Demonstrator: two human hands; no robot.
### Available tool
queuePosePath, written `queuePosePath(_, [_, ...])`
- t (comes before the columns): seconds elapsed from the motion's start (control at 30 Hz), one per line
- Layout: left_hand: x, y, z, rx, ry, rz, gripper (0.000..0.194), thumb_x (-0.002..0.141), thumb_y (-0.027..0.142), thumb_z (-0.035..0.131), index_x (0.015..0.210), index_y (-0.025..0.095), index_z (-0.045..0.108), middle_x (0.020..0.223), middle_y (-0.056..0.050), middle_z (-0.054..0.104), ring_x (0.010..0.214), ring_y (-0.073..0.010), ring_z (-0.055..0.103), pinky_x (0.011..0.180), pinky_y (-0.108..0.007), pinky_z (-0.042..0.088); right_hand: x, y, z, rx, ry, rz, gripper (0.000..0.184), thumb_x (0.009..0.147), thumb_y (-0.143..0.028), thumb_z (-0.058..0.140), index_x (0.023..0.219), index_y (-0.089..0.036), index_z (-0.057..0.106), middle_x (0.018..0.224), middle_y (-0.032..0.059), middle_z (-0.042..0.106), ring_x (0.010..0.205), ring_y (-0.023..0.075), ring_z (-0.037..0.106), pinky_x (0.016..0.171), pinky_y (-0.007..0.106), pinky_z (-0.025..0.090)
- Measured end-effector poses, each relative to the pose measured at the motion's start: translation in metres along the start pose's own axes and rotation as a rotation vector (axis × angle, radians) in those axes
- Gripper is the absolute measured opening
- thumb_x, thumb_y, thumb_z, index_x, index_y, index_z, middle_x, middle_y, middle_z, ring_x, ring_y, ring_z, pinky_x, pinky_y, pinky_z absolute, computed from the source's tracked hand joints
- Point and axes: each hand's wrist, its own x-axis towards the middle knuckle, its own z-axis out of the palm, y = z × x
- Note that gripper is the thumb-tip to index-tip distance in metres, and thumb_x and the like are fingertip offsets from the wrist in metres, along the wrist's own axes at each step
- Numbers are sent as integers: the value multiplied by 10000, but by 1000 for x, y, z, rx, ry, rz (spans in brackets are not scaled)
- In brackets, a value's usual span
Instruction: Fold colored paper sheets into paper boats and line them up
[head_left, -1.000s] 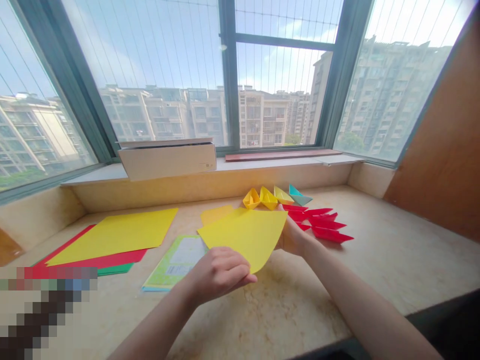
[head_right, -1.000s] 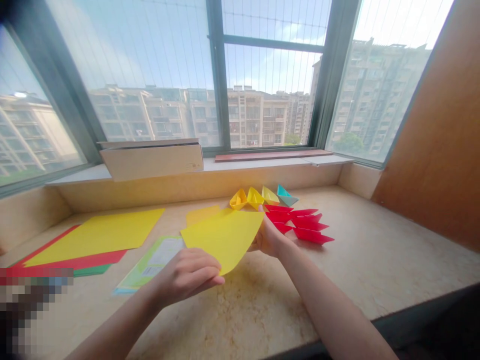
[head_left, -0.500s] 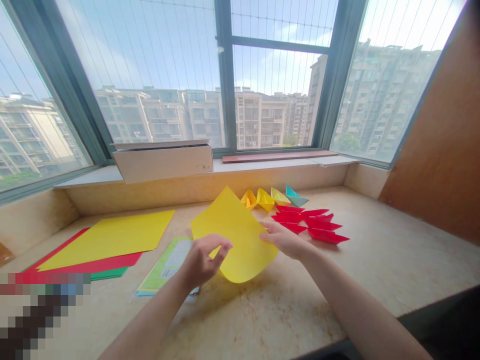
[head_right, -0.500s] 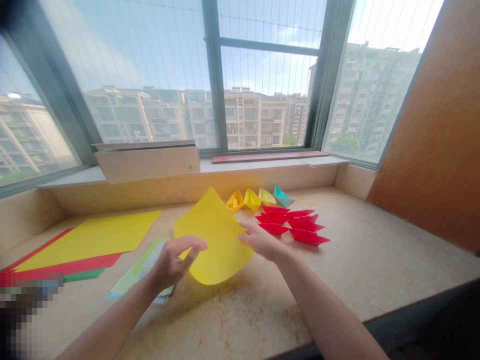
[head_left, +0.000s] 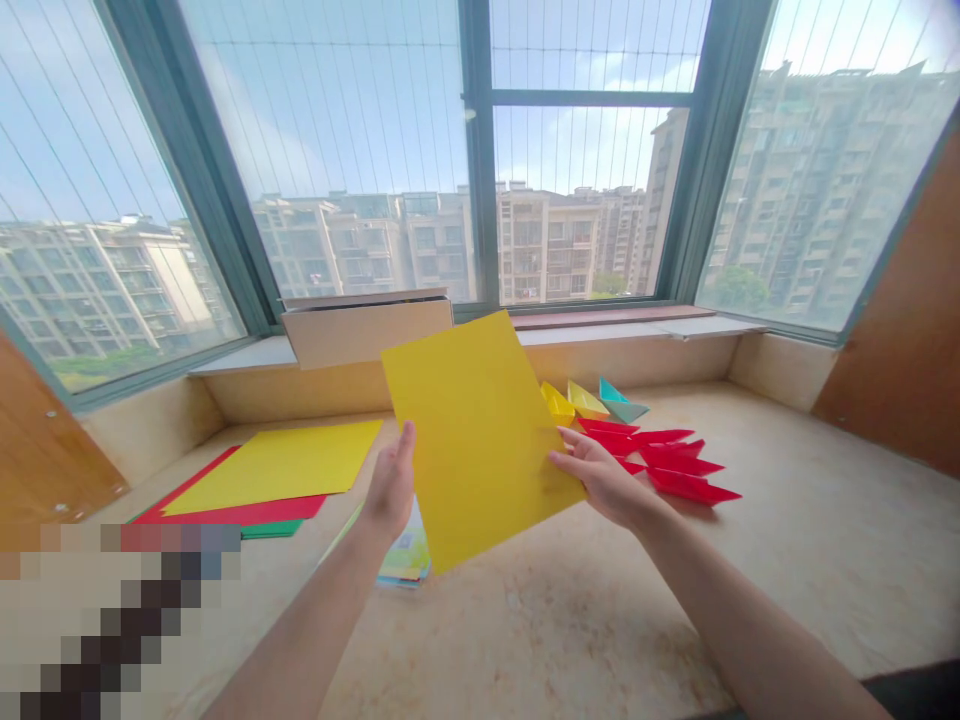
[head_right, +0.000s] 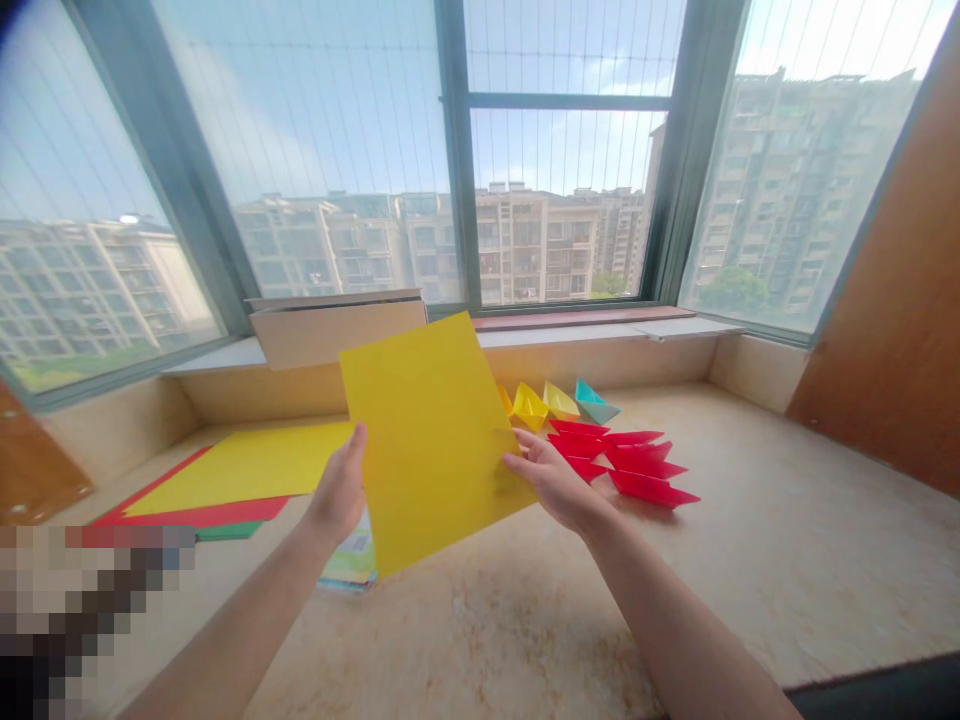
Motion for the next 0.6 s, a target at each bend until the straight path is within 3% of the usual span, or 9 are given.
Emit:
queuePosePath(0.13, [-9, -1, 9, -106, -156, -117, 384, 837, 420, 682, 1124, 165, 663, 1088, -103, 738, 1032, -265, 685, 875, -391, 556, -5, -2, 0, -101, -101, 27, 333, 858, -373, 696, 1137, -190, 693, 1137, 97, 734, 1099, 271, 669, 963, 394, 514])
queuePosePath(0.23, [-15, -8, 13, -100, -251, -224, 427, 801, 433, 726, 1109, 140, 677, 1054, -125, 747, 944, -276, 714, 836, -413, 567, -5, -4, -4, -99, -4, 52, 338, 882, -416, 662, 1139, -199, 688, 1102, 97, 745, 1081, 273, 680, 925, 389, 543])
queuePosePath(0.3, [-19, -14, 16, -108, -286, -242, 458, 770, 457, 753, 1090, 136, 686, 1022, -127, 753, 878, -265, 727, 816, -410, 570, -3, -2, -8, -128, 78, 100, 314, 822, -384, 729, 1067, -189, 708, 1028, 99, 761, 1005, 283, 710, 826, 374, 591])
queuePosePath(0.4, [-22, -21, 21, -82, -316, -209, 509, 759, 510, 748, 1079, 119, 686, 982, -129, 751, 838, -249, 725, 806, -391, 566, 3, 4, -15, -221, 212, 51, 273, 725, -311, 805, 948, -175, 724, 914, 94, 772, 885, 287, 738, 677, 342, 625])
queuePosePath(0.47, [-22, -24, 23, 18, -332, -142, 547, 810, 574, 663, 1099, 109, 669, 967, -128, 745, 813, -239, 719, 774, -371, 564, 5, 7, -19, -256, 287, 22, 260, 709, -271, 807, 939, -184, 720, 869, 75, 771, 821, 271, 746, 617, 319, 627])
queuePosePath(0.53, [-20, -27, 22, 314, -327, 6, 618, 929, 634, 403, 1117, 101, 653, 922, -124, 740, 776, -223, 711, 704, -336, 554, 6, 7, -26, -233, 381, -13, 243, 739, -265, 770, 965, -196, 712, 825, 57, 767, 746, 248, 749, 566, 298, 620])
queuePosePath(0.6, [-18, -31, 18, 654, -307, 167, 682, 994, 573, 164, 1139, 103, 636, 922, -128, 730, 804, -219, 701, 689, -322, 539, 6, 2, -34, -182, 534, -55, 204, 796, -285, 704, 983, -205, 702, 786, 45, 759, 675, 228, 742, 525, 287, 612])
